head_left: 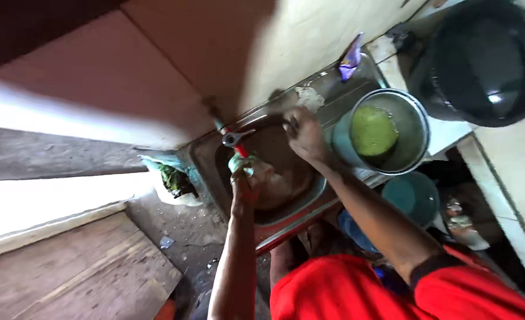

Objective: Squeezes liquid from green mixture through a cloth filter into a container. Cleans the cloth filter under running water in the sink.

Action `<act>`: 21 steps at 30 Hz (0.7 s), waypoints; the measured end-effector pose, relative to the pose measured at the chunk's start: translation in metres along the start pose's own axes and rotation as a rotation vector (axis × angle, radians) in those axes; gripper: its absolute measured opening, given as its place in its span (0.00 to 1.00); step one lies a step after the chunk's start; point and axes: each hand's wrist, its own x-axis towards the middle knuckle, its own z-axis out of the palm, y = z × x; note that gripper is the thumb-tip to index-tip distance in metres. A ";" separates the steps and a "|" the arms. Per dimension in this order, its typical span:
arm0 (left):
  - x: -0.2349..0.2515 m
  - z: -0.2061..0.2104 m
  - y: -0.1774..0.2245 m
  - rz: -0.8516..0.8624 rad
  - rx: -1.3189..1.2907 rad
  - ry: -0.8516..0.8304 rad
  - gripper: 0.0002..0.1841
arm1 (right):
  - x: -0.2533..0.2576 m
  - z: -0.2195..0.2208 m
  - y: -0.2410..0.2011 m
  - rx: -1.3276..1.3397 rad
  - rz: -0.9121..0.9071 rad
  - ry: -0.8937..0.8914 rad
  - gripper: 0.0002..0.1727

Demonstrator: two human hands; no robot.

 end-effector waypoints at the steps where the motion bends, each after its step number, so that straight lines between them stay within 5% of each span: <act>1: 0.007 0.006 0.001 -0.016 0.048 0.001 0.15 | -0.016 0.005 0.013 -0.018 0.060 -0.132 0.15; 5: 0.024 0.009 -0.004 -0.036 0.125 0.011 0.15 | -0.077 0.052 0.037 0.219 0.386 -0.372 0.22; 9: 0.010 0.008 0.002 -0.030 0.053 0.081 0.10 | -0.086 0.097 0.023 1.129 1.015 -0.428 0.32; 12: -0.002 0.002 0.008 -0.105 0.036 0.055 0.09 | -0.070 0.103 -0.011 1.085 0.880 -0.335 0.24; 15: -0.008 -0.022 0.001 -0.148 -0.016 0.097 0.11 | -0.055 0.120 0.000 0.926 0.760 -0.154 0.19; 17: -0.005 -0.043 -0.011 -0.145 -0.036 0.092 0.14 | -0.041 0.130 0.010 1.147 0.766 -0.003 0.19; 21: 0.000 -0.044 -0.034 -0.204 0.117 0.103 0.13 | -0.043 0.109 -0.001 1.333 0.771 -0.126 0.16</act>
